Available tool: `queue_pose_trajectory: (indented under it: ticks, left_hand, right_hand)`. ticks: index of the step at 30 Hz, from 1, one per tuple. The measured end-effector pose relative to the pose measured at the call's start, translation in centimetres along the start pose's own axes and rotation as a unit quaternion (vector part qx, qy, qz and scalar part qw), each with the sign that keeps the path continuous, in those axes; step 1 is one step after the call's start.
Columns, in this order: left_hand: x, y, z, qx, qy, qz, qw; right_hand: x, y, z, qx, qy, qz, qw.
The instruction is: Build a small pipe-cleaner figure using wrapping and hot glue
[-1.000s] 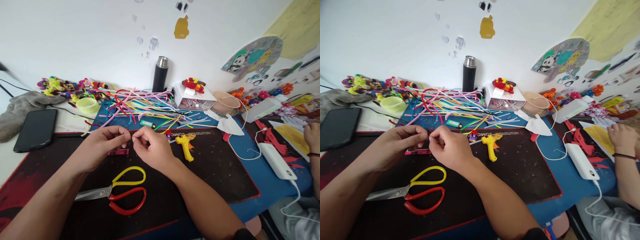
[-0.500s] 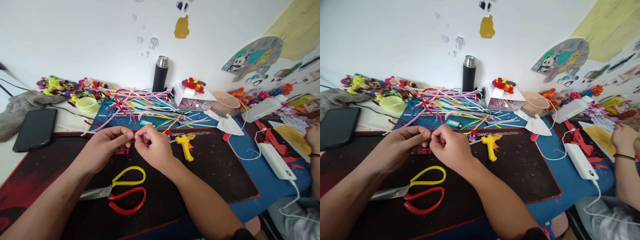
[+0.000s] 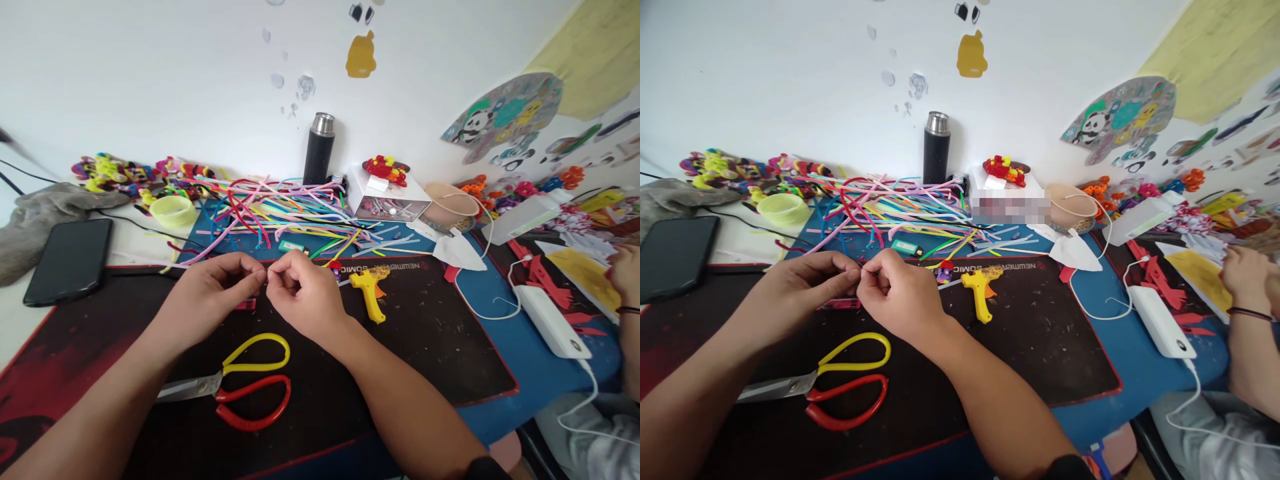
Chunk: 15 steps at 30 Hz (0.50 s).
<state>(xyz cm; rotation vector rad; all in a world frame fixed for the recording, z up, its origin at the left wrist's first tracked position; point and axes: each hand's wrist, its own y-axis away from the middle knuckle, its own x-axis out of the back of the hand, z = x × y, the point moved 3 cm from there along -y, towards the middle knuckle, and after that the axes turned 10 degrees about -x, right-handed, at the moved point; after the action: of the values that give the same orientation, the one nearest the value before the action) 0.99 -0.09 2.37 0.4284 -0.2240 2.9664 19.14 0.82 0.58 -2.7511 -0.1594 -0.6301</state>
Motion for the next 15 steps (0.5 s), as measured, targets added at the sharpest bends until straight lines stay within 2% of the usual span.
queue_pose_trajectory:
  ticks: [6, 10, 15]
  left_hand:
    - [-0.3, 0.4, 0.7, -0.051, -0.114, 0.031, 0.992]
    - [-0.3, 0.6, 0.9, -0.085, -0.139, 0.042, 0.986]
    - [-0.5, 0.7, 1.2, -0.089, -0.171, 0.062, 0.979]
  right_hand:
    - [-0.1, 0.0, 0.0, -0.017, 0.01, -0.011, 1.0]
    - [-0.1, 0.0, 0.0, -0.014, 0.006, -0.014, 1.0]
    - [-0.3, 0.1, 0.1, -0.027, 0.014, -0.021, 0.999]
